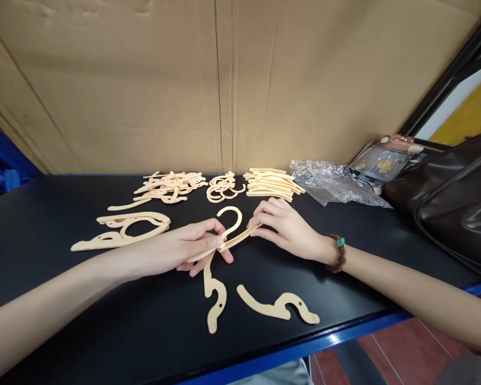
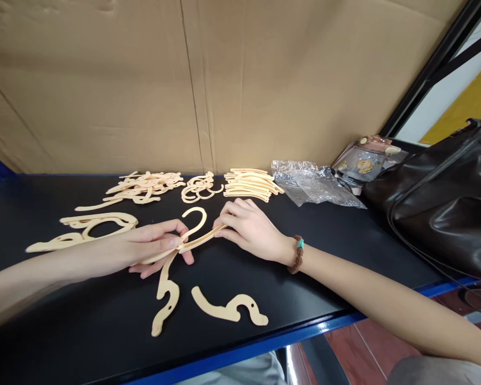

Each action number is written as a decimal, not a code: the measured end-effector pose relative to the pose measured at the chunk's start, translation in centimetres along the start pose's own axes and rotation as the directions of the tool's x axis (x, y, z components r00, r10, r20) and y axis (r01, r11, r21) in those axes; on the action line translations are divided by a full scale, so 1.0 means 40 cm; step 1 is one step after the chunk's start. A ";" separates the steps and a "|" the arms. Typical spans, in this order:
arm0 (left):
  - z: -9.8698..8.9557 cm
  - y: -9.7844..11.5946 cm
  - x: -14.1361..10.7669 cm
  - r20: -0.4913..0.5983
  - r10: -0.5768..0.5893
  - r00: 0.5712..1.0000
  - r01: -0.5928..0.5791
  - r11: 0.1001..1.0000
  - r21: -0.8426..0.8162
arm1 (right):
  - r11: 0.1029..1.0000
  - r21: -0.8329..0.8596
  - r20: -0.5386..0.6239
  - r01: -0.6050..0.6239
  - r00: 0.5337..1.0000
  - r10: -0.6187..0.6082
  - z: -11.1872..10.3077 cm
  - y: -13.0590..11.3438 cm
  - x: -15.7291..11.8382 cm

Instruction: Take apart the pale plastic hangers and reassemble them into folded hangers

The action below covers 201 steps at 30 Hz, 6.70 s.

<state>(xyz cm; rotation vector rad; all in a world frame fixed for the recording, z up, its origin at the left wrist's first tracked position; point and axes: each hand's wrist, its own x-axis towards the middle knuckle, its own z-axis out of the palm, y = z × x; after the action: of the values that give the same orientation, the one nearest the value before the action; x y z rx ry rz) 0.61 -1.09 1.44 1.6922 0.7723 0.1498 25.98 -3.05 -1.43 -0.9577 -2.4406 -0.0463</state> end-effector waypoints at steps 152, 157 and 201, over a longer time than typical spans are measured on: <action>0.044 -0.035 0.003 0.049 0.653 0.756 -0.204 0.163 0.965 | 0.988 0.119 -0.047 -0.099 0.993 0.105 -0.005 -0.017 -0.001; 0.036 -0.025 0.007 0.076 0.746 0.661 -0.179 0.059 0.982 | 0.970 0.197 0.094 -0.145 0.987 0.129 -0.001 -0.036 0.000; -0.018 -0.014 -0.006 -0.106 0.514 0.851 -0.051 0.283 0.958 | 0.992 -0.123 0.111 -0.009 0.994 0.023 -0.010 -0.046 -0.011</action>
<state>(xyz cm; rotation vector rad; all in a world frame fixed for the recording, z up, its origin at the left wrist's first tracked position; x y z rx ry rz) -0.16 -0.59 1.22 3.0552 0.9062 0.3745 25.24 -4.78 -1.03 -1.0591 -2.5574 -0.1416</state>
